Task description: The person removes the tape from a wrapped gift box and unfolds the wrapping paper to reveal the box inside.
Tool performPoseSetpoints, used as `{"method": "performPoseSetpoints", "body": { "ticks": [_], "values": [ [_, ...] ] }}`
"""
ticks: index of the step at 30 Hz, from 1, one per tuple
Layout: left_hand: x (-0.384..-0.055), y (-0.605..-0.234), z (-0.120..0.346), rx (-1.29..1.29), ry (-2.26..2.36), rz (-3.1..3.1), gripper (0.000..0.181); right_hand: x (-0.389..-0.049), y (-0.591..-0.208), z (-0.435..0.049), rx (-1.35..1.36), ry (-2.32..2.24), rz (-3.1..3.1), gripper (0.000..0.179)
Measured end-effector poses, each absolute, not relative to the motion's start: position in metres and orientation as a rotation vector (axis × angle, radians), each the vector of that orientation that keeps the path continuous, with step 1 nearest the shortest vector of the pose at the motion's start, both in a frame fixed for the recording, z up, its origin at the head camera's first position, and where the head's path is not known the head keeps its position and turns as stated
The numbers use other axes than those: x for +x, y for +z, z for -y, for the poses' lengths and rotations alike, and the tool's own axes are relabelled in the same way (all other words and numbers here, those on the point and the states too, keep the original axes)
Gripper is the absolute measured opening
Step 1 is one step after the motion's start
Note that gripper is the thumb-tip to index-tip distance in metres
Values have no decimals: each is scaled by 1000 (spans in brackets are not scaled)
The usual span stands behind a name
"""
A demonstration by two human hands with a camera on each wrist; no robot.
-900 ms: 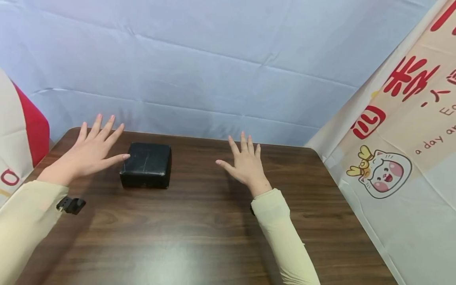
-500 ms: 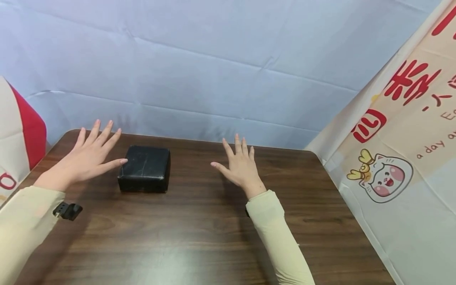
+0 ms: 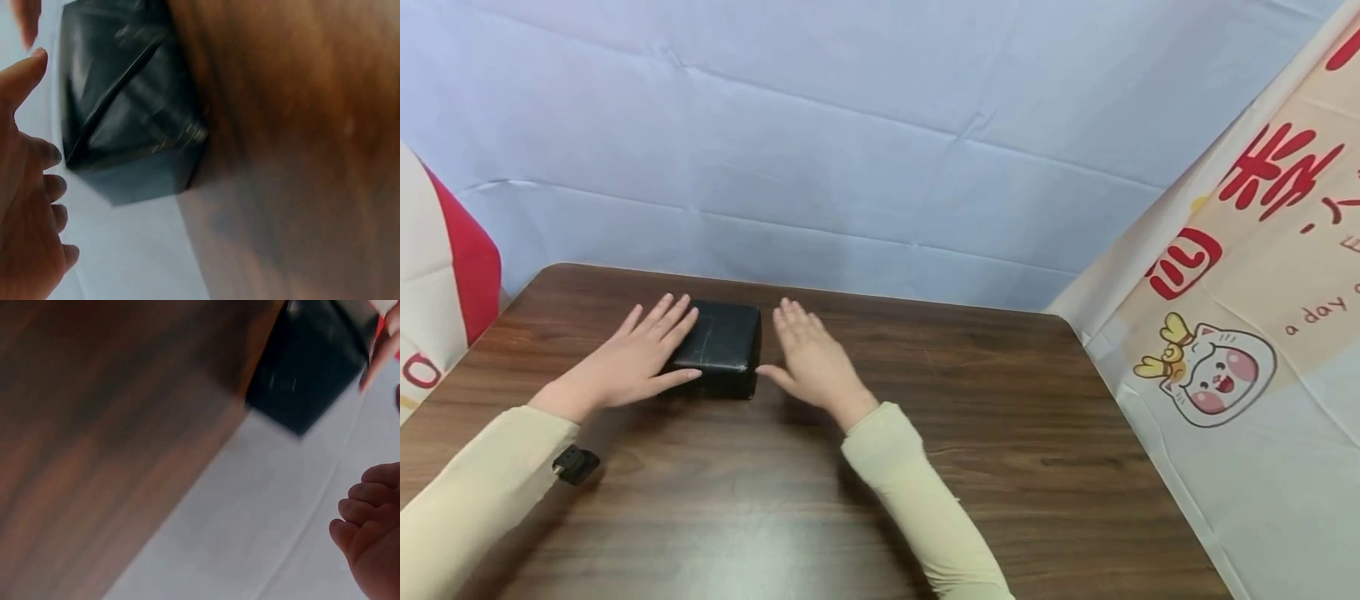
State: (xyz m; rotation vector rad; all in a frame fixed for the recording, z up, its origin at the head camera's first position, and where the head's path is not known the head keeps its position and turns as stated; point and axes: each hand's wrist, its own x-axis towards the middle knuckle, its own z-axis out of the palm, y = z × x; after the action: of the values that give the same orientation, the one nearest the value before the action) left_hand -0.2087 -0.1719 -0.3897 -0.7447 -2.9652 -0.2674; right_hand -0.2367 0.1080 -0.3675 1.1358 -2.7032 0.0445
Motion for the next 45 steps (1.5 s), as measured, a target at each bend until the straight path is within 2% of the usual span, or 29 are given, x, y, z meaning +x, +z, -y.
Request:
{"method": "performPoseSetpoints", "body": {
  "ticks": [6,11,15,28,45],
  "values": [
    [-210,-408,152,-779,-271,2928,77,-233,-381,-65,1260,-29,2722,79],
    [-211,-411,136,-761,-264,2900,75,-238,-388,-58,1256,-92,2759,85],
    [-211,-409,123,-737,-250,2893,75,-241,-389,-64,1261,-96,2773,88],
    [-211,-405,81,-698,-209,2932,78,-242,-390,-102,1228,-43,2757,84],
    [-211,-402,39,-764,-197,2933,75,-231,-389,-143,1170,-29,2812,82]
  ]
}}
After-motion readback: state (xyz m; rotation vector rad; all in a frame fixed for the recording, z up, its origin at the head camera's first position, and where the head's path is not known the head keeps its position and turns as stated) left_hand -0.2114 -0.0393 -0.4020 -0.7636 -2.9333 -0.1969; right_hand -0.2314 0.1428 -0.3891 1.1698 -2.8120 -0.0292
